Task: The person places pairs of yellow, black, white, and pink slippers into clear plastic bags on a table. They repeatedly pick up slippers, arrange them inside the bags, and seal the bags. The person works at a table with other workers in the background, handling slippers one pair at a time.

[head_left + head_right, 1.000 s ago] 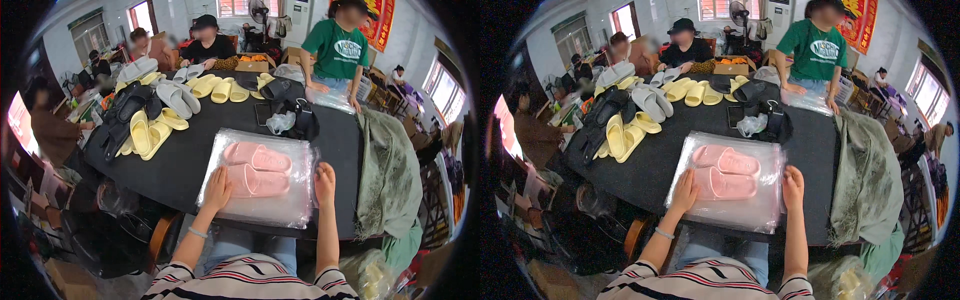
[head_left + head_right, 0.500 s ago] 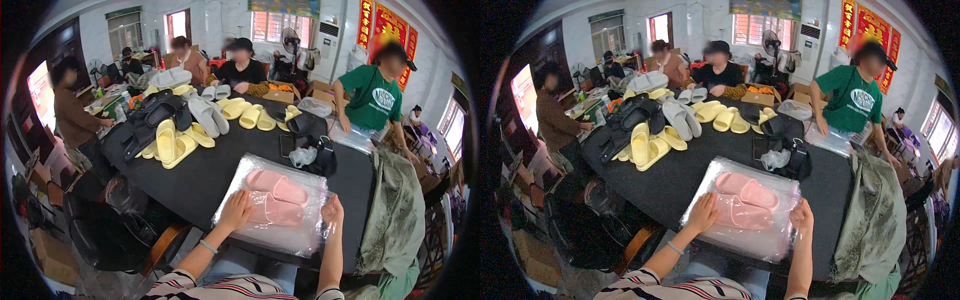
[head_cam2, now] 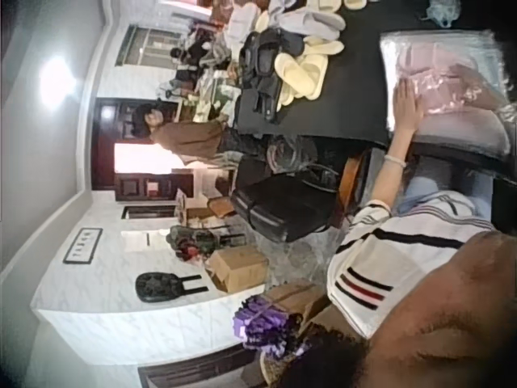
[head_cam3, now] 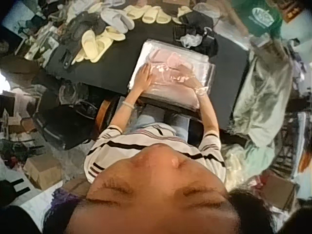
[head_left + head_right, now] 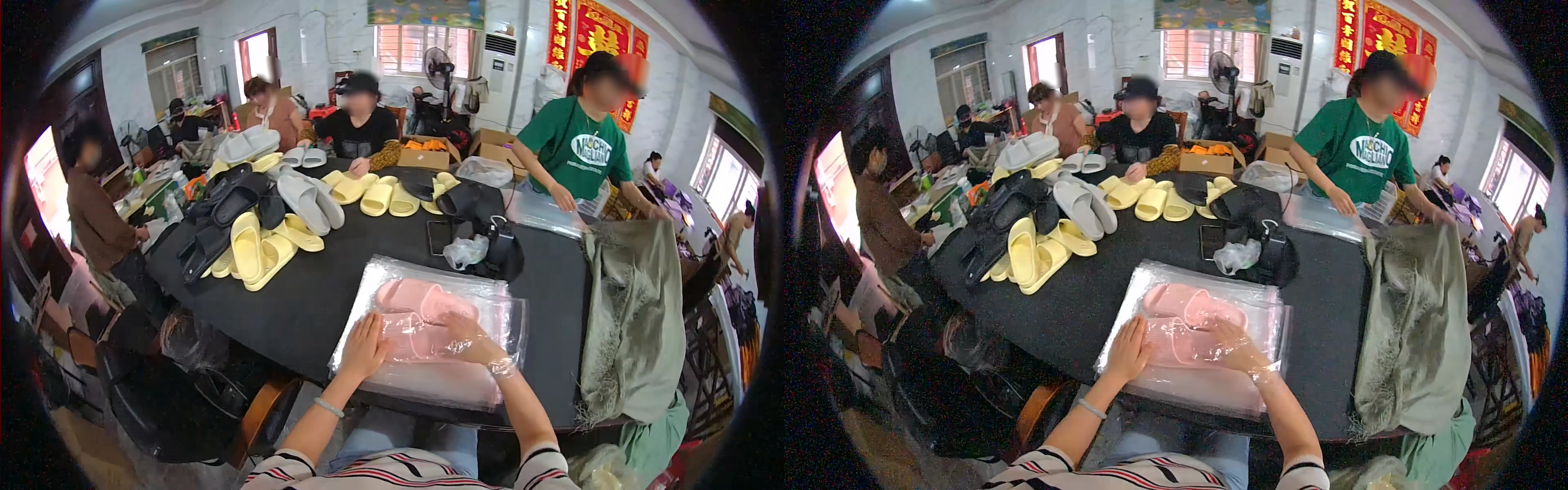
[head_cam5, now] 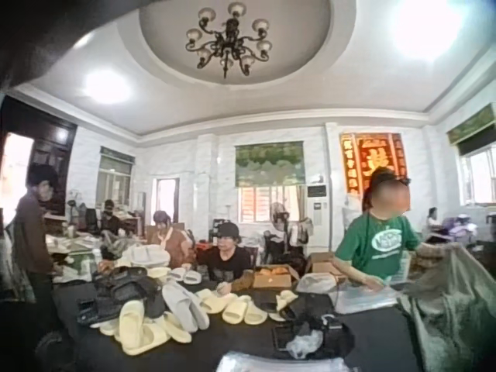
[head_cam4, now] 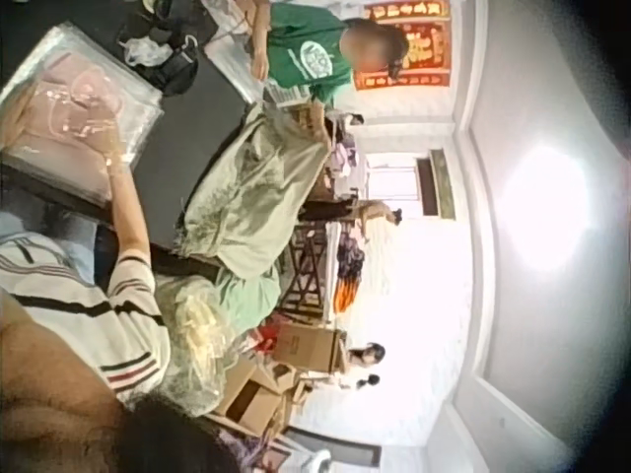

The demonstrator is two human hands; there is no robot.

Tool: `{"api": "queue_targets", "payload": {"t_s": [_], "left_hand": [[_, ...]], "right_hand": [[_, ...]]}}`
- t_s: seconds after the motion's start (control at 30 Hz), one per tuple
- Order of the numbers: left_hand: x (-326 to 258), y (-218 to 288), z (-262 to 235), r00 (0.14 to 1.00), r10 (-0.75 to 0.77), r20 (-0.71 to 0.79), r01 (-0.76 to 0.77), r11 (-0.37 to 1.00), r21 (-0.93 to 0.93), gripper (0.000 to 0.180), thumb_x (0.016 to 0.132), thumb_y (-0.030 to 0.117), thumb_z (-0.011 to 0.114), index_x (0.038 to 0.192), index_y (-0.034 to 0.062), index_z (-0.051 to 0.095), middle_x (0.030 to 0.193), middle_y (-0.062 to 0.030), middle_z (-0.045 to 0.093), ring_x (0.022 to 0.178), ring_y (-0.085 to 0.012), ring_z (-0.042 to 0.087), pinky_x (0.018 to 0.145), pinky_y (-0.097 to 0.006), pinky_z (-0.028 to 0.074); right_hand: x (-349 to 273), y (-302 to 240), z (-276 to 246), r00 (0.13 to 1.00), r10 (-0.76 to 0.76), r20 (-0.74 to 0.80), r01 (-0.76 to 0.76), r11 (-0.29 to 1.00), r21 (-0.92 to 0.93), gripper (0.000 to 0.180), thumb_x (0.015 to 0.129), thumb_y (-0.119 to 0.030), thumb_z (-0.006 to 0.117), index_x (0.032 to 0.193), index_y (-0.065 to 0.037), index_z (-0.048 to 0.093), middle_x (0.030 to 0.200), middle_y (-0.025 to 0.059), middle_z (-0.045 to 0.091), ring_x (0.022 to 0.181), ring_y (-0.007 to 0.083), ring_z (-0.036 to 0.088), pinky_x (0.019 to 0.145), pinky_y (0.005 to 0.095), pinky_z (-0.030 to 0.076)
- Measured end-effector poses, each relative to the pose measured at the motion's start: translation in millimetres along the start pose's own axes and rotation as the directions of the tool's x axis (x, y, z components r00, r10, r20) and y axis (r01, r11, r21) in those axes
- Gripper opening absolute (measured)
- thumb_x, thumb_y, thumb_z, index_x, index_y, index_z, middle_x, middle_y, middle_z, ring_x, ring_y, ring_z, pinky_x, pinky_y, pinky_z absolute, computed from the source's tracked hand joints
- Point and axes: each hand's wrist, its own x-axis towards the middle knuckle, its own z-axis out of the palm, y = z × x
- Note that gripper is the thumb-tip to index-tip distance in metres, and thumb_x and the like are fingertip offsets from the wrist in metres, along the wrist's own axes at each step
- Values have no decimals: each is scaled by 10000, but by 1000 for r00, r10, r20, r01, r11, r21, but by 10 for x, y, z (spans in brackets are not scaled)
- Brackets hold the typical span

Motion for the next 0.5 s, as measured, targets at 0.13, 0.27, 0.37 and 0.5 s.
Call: {"api": "queue_targets", "payload": {"t_s": [0.13, 0.27, 0.37, 0.5], "left_hand": [[7, 1, 50, 1000, 31, 0, -31, 999, -16, 661, 918, 367, 466, 1401, -66, 339, 1437, -261, 374, 1361, -367, 332, 1149, -455, 191], [35, 18, 27, 1000, 1, -12, -2, 1000, -14, 692, 918, 399, 477, 1403, -73, 332, 1436, -262, 375, 1362, -368, 330, 1145, -473, 181], [54, 13, 19, 1000, -18, -14, 18, 1000, -14, 706, 917, 412, 484, 1403, -76, 330, 1435, -263, 377, 1361, -366, 332, 1142, -481, 179], [20, -14, 62, 1000, -1, -22, 1, 1000, 2, 700, 915, 407, 491, 1401, -73, 337, 1429, -252, 392, 1363, -355, 332, 1141, -487, 179]], "right_hand": [[266, -2, 321, 995, 45, 91, -32, 990, -134, 745, 776, -350, 693, 1374, 1, 421, 1434, 194, 413, 1359, 337, 348, 1103, 452, 299], [564, 91, 469, 996, 84, -18, -85, 995, -54, 622, 784, -327, 659, 1298, -15, 499, 1328, 172, 525, 1323, 308, 395, 1101, 426, 288], [597, 83, 564, 993, 93, -70, -100, 989, -107, 499, 807, -293, 630, 1214, -15, 552, 1277, 152, 559, 1265, 307, 447, 1036, 448, 338], [568, 3, 558, 973, 61, -223, -76, 996, -57, 339, 787, -271, 645, 1047, -55, 614, 1122, 132, 614, 1094, 318, 541, 912, 458, 404]]}}
